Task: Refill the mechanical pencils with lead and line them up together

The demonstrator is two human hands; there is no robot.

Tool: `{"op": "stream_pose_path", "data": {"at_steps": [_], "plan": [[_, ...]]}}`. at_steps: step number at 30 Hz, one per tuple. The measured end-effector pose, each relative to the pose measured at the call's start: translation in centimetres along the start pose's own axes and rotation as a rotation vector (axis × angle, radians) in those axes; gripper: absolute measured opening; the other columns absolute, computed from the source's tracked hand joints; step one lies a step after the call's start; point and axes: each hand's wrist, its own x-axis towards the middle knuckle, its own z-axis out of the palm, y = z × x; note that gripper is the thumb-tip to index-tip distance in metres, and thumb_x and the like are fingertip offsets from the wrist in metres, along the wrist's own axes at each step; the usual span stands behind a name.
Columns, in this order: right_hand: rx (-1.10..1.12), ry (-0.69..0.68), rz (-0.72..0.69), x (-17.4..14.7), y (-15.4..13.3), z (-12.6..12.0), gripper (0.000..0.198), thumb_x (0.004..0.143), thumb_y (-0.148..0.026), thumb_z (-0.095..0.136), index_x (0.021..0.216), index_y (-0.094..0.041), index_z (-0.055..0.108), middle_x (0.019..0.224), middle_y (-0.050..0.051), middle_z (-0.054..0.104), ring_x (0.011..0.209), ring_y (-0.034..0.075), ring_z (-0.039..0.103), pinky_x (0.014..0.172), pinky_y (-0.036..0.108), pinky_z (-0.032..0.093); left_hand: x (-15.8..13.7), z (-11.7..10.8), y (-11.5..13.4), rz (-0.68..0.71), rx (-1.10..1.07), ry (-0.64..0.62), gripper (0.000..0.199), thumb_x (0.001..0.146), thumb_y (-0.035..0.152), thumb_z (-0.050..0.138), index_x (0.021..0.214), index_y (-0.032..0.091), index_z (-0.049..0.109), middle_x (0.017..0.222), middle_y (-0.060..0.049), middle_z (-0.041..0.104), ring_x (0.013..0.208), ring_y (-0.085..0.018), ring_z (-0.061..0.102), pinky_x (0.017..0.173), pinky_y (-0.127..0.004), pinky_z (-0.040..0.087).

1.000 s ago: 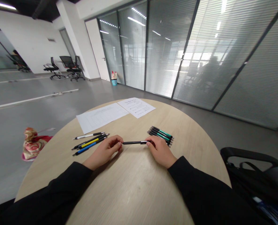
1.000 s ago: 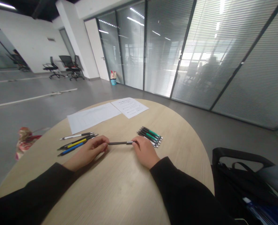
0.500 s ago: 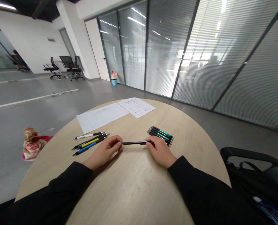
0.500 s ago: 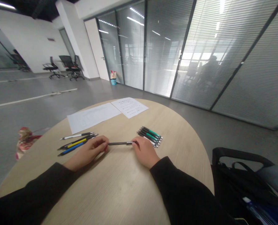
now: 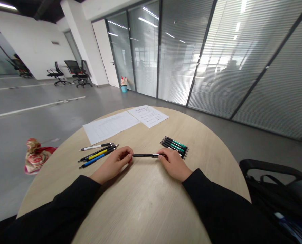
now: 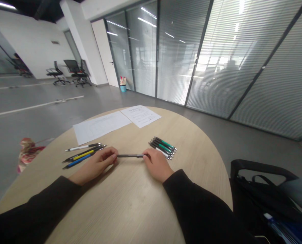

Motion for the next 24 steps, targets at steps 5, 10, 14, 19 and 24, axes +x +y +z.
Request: {"op": "stream_pose_path", "data": {"at_steps": [5,10,14,19,24], "plan": [[0.0,-0.001,0.001,0.06,-0.32,-0.16,0.014,0.091,-0.013,0.054,0.092,-0.018,0.068,0.088,0.004,0.07,0.08,0.018,0.06,0.075,0.03,0.043,-0.05,-0.11,0.38,-0.007,0.006,-0.003,0.026,0.089,0.044,0.051,0.082,0.02,0.055,0.069,0.0,0.06,0.068,-0.018,0.054,0.068,-0.029,0.043],[0.004,0.016,-0.007,0.01,-0.36,-0.18,0.014,0.091,-0.013,0.055,0.091,-0.018,0.068,0.089,0.005,0.07,0.082,0.019,0.061,0.077,0.031,0.043,-0.1,-0.07,0.51,-0.007,0.007,0.008,0.026,0.088,0.045,0.052,0.082,0.02,0.056,0.069,0.0,0.06,0.067,-0.017,0.054,0.067,-0.029,0.044],[0.002,0.033,-0.002,0.01,-0.29,-0.14,0.014,0.091,-0.014,0.055,0.093,-0.017,0.068,0.088,0.005,0.07,0.082,0.019,0.061,0.076,0.03,0.043,-0.07,0.03,0.36,-0.003,0.011,0.01,0.026,0.088,0.044,0.052,0.083,0.019,0.056,0.069,0.0,0.061,0.066,-0.017,0.055,0.067,-0.029,0.045],[0.017,0.048,0.0,0.04,-0.41,-0.25,0.014,0.091,-0.014,0.055,0.092,-0.017,0.068,0.088,0.005,0.07,0.083,0.019,0.062,0.077,0.031,0.044,-0.04,0.11,0.16,-0.003,-0.009,0.016,0.025,0.088,0.044,0.051,0.086,0.019,0.056,0.069,0.001,0.059,0.066,-0.017,0.054,0.065,-0.029,0.044],[0.019,0.055,-0.015,0.07,-0.43,-0.23,0.015,0.091,-0.013,0.054,0.092,-0.017,0.068,0.089,0.005,0.07,0.084,0.019,0.062,0.077,0.031,0.044,-0.07,0.05,0.42,-0.017,-0.001,0.019,0.026,0.088,0.045,0.052,0.086,0.02,0.055,0.069,0.001,0.059,0.066,-0.017,0.054,0.065,-0.029,0.043]]}}
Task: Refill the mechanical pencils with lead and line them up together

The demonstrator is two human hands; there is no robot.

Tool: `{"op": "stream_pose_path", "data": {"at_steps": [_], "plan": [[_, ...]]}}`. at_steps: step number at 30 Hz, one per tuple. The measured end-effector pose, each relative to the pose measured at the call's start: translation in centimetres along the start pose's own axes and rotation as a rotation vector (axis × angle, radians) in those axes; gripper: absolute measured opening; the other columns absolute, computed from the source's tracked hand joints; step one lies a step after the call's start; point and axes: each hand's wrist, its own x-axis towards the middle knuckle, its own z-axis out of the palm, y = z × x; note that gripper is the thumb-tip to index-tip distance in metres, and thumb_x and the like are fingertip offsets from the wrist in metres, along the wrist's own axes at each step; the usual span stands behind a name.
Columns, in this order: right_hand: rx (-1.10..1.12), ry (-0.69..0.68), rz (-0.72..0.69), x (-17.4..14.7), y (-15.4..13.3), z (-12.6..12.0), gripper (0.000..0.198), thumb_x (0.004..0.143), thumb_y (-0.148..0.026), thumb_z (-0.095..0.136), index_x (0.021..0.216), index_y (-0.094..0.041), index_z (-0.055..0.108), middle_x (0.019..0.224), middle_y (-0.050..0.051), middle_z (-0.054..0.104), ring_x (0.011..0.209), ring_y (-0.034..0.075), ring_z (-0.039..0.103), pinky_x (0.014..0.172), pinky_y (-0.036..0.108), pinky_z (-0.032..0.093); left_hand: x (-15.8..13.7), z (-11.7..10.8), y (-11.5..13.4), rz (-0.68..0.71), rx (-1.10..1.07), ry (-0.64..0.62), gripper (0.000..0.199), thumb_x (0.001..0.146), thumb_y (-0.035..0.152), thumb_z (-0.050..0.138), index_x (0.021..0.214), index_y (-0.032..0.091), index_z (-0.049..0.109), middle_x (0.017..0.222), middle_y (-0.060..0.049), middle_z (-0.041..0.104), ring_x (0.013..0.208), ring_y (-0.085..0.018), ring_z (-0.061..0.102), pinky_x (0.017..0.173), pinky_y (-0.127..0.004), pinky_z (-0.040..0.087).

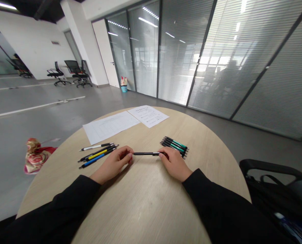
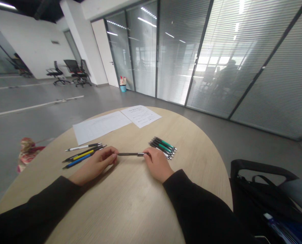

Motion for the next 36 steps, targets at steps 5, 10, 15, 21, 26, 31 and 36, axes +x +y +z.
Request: {"op": "stream_pose_path", "data": {"at_steps": [5,10,15,21,26,31,36], "plan": [[0.016,-0.002,-0.011,0.1,0.2,0.1,0.014,0.091,-0.013,0.055,0.092,-0.018,0.068,0.089,0.005,0.07,0.083,0.019,0.062,0.077,0.031,0.044,0.0,0.0,0.0,0.001,-0.021,-0.009,0.026,0.089,0.045,0.052,0.087,0.019,0.055,0.068,0.002,0.057,0.065,-0.016,0.052,0.065,-0.028,0.042],[0.021,0.0,-0.01,0.0,0.3,0.1,0.015,0.091,-0.013,0.055,0.093,-0.018,0.068,0.089,0.005,0.07,0.083,0.019,0.062,0.078,0.031,0.044,0.1,0.1,-0.4,0.004,-0.038,-0.003,0.026,0.089,0.045,0.052,0.088,0.019,0.055,0.068,0.002,0.058,0.065,-0.016,0.052,0.064,-0.028,0.041],[0.014,0.002,-0.015,0.0,0.2,0.1,0.015,0.092,-0.013,0.054,0.093,-0.017,0.068,0.09,0.006,0.071,0.085,0.02,0.062,0.079,0.032,0.045,0.0,0.1,-0.3,-0.005,-0.023,0.003,0.027,0.09,0.045,0.051,0.09,0.019,0.058,0.066,0.003,0.057,0.06,-0.015,0.049,0.059,-0.027,0.04],[0.004,0.001,-0.011,0.0,0.3,0.1,0.015,0.092,-0.013,0.054,0.093,-0.018,0.068,0.091,0.005,0.07,0.085,0.02,0.062,0.08,0.032,0.045,0.1,0.2,-0.7,-0.01,-0.042,0.053,0.031,0.091,0.047,0.049,0.091,0.018,0.06,0.073,-0.002,0.062,0.064,-0.016,0.054,0.059,-0.028,0.044],[0.001,0.011,-0.01,0.0,0.2,0.0,0.014,0.092,-0.014,0.053,0.092,-0.018,0.067,0.09,0.005,0.07,0.085,0.02,0.062,0.079,0.032,0.045,0.2,0.2,-1.3,-0.02,-0.051,0.082,0.031,0.091,0.047,0.049,0.091,0.018,0.06,0.079,-0.004,0.065,0.067,-0.017,0.057,0.063,-0.029,0.048],[-0.002,0.016,-0.012,0.0,0.3,0.1,0.015,0.092,-0.014,0.053,0.092,-0.018,0.067,0.091,0.006,0.07,0.085,0.019,0.062,0.08,0.032,0.045,0.3,0.1,-1.9,0.0,-0.004,0.083,0.029,0.091,0.046,0.049,0.094,0.019,0.058,0.073,-0.001,0.061,0.065,-0.016,0.055,0.063,-0.029,0.046],[0.005,0.027,-0.014,0.0,0.3,0.0,0.016,0.092,-0.013,0.053,0.093,-0.017,0.067,0.091,0.005,0.07,0.086,0.019,0.063,0.08,0.031,0.045,0.4,-0.1,-2.4,0.035,0.109,0.146,0.024,0.091,0.042,0.048,0.101,0.02,0.052,0.068,0.003,0.056,0.062,-0.016,0.053,0.062,-0.028,0.041]]}}
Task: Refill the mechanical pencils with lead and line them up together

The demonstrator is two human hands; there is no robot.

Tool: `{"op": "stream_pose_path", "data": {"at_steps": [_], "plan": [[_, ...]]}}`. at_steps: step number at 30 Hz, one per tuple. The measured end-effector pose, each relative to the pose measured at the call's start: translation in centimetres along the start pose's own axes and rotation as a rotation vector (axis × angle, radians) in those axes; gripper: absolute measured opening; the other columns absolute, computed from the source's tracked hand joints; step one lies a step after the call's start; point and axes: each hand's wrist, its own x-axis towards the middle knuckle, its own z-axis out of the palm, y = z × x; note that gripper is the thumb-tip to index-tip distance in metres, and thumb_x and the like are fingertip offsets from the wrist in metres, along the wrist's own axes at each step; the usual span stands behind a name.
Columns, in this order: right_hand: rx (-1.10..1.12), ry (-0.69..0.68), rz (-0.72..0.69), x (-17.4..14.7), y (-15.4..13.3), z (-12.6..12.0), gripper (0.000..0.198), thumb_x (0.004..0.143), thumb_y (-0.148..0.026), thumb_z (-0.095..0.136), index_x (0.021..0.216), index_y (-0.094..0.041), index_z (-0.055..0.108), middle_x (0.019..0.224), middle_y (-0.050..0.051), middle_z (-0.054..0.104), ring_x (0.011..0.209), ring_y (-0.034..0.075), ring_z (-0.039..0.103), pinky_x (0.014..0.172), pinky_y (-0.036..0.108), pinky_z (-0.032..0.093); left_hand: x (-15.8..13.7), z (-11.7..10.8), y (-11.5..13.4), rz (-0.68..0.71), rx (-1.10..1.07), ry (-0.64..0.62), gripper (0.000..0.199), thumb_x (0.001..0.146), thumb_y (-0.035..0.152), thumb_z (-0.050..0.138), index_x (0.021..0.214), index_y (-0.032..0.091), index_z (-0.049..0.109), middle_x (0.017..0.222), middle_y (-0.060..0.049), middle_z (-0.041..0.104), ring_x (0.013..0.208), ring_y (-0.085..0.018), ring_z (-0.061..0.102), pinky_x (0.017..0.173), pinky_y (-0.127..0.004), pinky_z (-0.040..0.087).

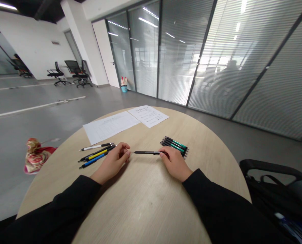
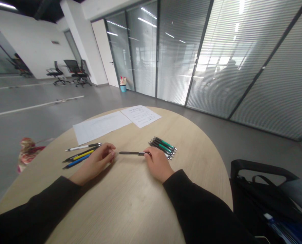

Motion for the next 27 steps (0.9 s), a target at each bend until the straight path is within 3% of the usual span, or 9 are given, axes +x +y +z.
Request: {"op": "stream_pose_path", "data": {"at_steps": [5,13,19,27], "plan": [[0.006,0.01,-0.005,0.0,0.1,0.0,0.015,0.091,-0.013,0.052,0.092,-0.017,0.067,0.092,0.006,0.07,0.086,0.019,0.063,0.081,0.032,0.046,0.1,-0.3,0.2,0.03,0.194,0.021,0.021,0.089,0.04,0.051,0.087,0.02,0.055,0.07,0.001,0.058,0.063,-0.016,0.052,0.061,-0.028,0.038],[0.005,0.012,0.003,0.0,0.2,0.0,0.015,0.091,-0.013,0.053,0.092,-0.018,0.067,0.091,0.006,0.07,0.086,0.019,0.063,0.081,0.032,0.046,0.2,-0.2,0.1,0.049,0.309,-0.093,0.019,0.086,0.034,0.05,0.086,0.018,0.061,0.073,-0.002,0.062,0.067,-0.019,0.055,0.063,-0.03,0.039],[-0.001,0.005,0.011,0.0,0.0,0.0,0.015,0.091,-0.012,0.053,0.093,-0.017,0.068,0.09,0.006,0.07,0.084,0.019,0.062,0.079,0.031,0.045,0.2,-0.1,-0.4,0.128,0.321,-0.151,0.017,0.083,0.024,0.049,0.089,0.019,0.063,0.089,-0.006,0.066,0.081,-0.022,0.06,0.075,-0.034,0.045],[-0.015,0.004,0.018,0.0,0.1,0.0,0.015,0.091,-0.013,0.053,0.092,-0.018,0.068,0.09,0.005,0.069,0.085,0.019,0.062,0.079,0.031,0.045,0.3,-0.2,-0.7,0.134,0.317,-0.167,0.019,0.085,0.025,0.049,0.094,0.019,0.064,0.094,-0.008,0.067,0.087,-0.024,0.061,0.081,-0.037,0.046]]}}
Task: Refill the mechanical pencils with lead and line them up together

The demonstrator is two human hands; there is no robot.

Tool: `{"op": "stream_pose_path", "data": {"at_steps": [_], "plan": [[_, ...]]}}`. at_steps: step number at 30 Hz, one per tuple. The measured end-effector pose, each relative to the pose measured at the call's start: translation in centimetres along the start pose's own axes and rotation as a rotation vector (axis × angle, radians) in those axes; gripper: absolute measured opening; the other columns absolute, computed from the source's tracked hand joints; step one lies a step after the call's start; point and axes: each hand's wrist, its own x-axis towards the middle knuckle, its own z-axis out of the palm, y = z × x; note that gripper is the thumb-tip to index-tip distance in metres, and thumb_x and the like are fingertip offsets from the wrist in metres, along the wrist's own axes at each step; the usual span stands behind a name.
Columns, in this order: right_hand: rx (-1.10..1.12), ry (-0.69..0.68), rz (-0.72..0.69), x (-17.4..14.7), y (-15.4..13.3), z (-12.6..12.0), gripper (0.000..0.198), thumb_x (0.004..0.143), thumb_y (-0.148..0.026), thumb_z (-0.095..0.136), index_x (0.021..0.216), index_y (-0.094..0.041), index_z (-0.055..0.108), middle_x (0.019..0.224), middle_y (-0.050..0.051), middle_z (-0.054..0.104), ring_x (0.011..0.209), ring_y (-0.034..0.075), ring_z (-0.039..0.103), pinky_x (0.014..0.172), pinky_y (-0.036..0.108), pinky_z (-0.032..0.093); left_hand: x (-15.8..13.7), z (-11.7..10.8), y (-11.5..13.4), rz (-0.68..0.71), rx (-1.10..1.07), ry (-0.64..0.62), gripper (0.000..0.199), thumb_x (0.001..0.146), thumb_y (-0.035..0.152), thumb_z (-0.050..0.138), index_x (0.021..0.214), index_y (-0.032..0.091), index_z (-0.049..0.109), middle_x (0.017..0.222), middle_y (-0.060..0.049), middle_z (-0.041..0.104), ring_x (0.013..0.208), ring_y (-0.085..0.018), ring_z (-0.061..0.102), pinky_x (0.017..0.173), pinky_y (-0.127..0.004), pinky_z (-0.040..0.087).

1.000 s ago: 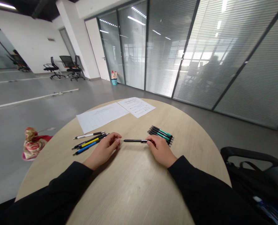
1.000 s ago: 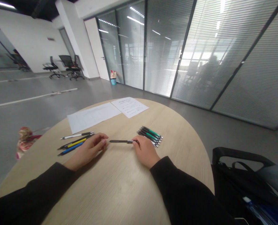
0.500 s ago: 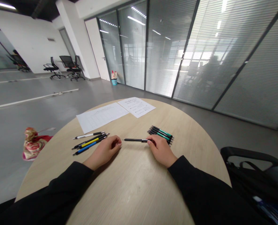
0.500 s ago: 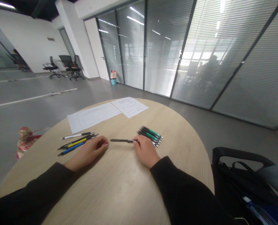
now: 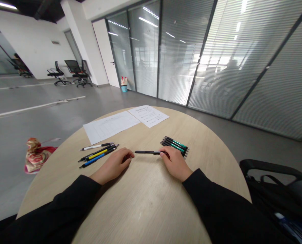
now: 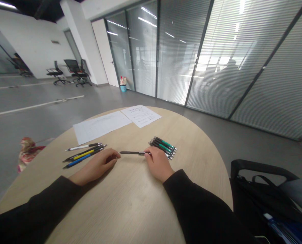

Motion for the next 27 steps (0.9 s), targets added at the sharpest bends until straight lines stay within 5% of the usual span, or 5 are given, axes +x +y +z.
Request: {"op": "stream_pose_path", "data": {"at_steps": [15,27], "plan": [[-0.013,-0.031,0.01,0.0,-0.1,0.0,0.015,0.091,-0.014,0.054,0.092,-0.017,0.068,0.089,0.006,0.071,0.084,0.019,0.062,0.079,0.032,0.045,-0.3,-0.1,1.2,-0.053,-0.126,0.103,0.028,0.091,0.036,0.049,0.112,0.019,0.054,0.087,-0.003,0.062,0.072,-0.018,0.057,0.068,-0.031,0.044],[-0.004,-0.045,-0.002,-0.1,0.0,0.1,0.014,0.09,-0.014,0.055,0.091,-0.018,0.068,0.089,0.005,0.071,0.082,0.019,0.062,0.077,0.032,0.045,-0.2,-0.6,1.7,0.032,-0.126,0.063,0.029,0.093,0.041,0.047,0.094,0.018,0.066,0.088,-0.006,0.064,0.074,-0.02,0.054,0.069,-0.032,0.043]]}}
